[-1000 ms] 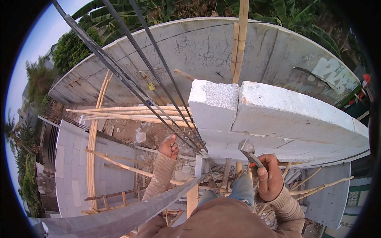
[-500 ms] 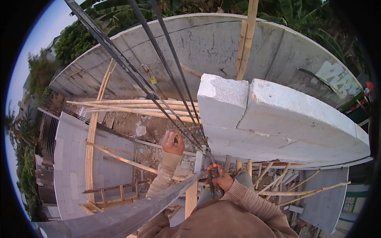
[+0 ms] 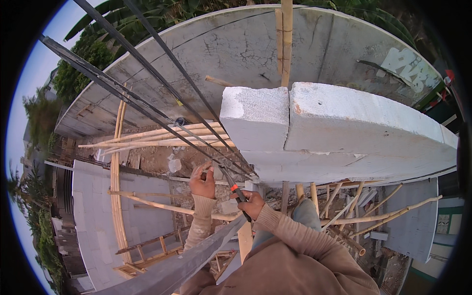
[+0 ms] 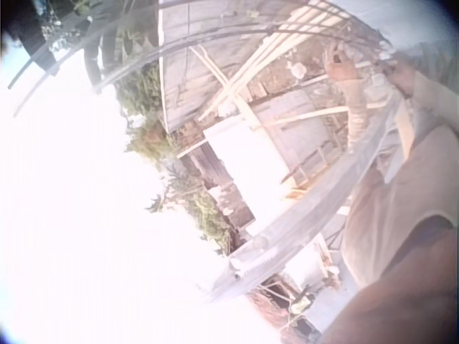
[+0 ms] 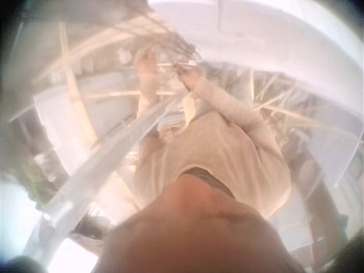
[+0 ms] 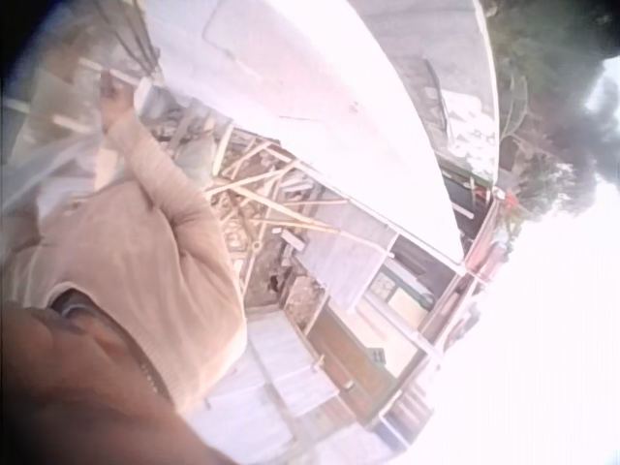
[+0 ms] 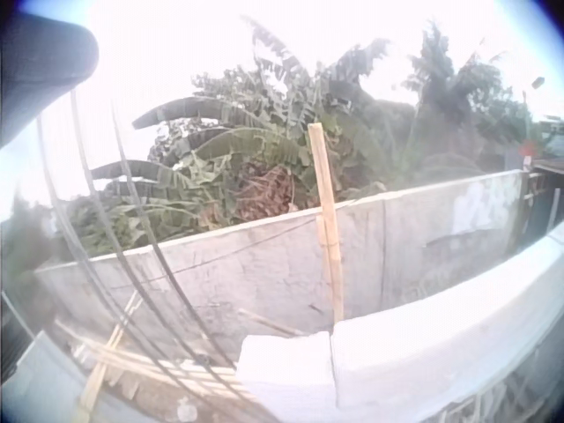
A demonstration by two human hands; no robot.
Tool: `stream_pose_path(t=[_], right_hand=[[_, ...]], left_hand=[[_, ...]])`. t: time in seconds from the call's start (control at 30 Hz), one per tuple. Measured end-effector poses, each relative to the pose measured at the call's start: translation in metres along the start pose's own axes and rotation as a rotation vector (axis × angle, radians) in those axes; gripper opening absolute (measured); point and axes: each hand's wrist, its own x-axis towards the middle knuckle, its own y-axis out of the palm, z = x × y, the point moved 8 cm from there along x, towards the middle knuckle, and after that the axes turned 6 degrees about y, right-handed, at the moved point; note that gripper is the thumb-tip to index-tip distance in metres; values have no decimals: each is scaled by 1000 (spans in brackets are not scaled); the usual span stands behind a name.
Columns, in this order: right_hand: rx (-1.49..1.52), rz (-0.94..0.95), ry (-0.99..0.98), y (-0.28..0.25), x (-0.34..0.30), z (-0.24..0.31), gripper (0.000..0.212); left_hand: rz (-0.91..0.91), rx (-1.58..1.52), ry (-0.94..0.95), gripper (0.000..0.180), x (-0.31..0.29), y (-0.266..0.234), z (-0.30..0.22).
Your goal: The person places a concrete block onto a wall and then secures rebar using wire and a pair of pliers.
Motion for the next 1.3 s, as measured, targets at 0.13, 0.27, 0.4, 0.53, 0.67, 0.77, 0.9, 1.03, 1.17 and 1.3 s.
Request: stream_pose_path(t=[0.13, 0.27, 0.4, 0.53, 0.67, 0.77, 0.9, 1.03, 1.17, 1.3], right_hand=[[175, 137, 190, 8, 8, -16, 35], [196, -38, 315, -1, 12, -37, 34], [8, -28, 328, -5, 7, -27, 15], [-61, 45, 294, -3, 7, -29, 15], [63, 134, 274, -4, -2, -25, 20], [124, 215, 315, 1, -10, -26, 35], [286, 280, 290, 10, -14, -21, 41], [58, 337, 65, 13, 0, -10, 45], [-28, 176, 89, 13, 10, -4, 43], [-146, 80, 39, 21, 8, 18, 46]], left_hand=[[27, 52, 13, 23, -3, 0, 0], [21, 62, 99, 24, -5, 0, -10], [-5, -2, 67, 24, -6, 0, 13], [-23, 2, 94, 22, -5, 0, 3], [-16, 63, 158, 21, -7, 3, -14], [-15, -5, 56, 23, -12, 3, -8], [-63, -177, 7, 25, -16, 9, 5], [-75, -83, -12, 24, -15, 7, 10], [-92, 233, 246, 25, -15, 2, -25], [-148, 211, 162, 26, -20, 0, -31]])
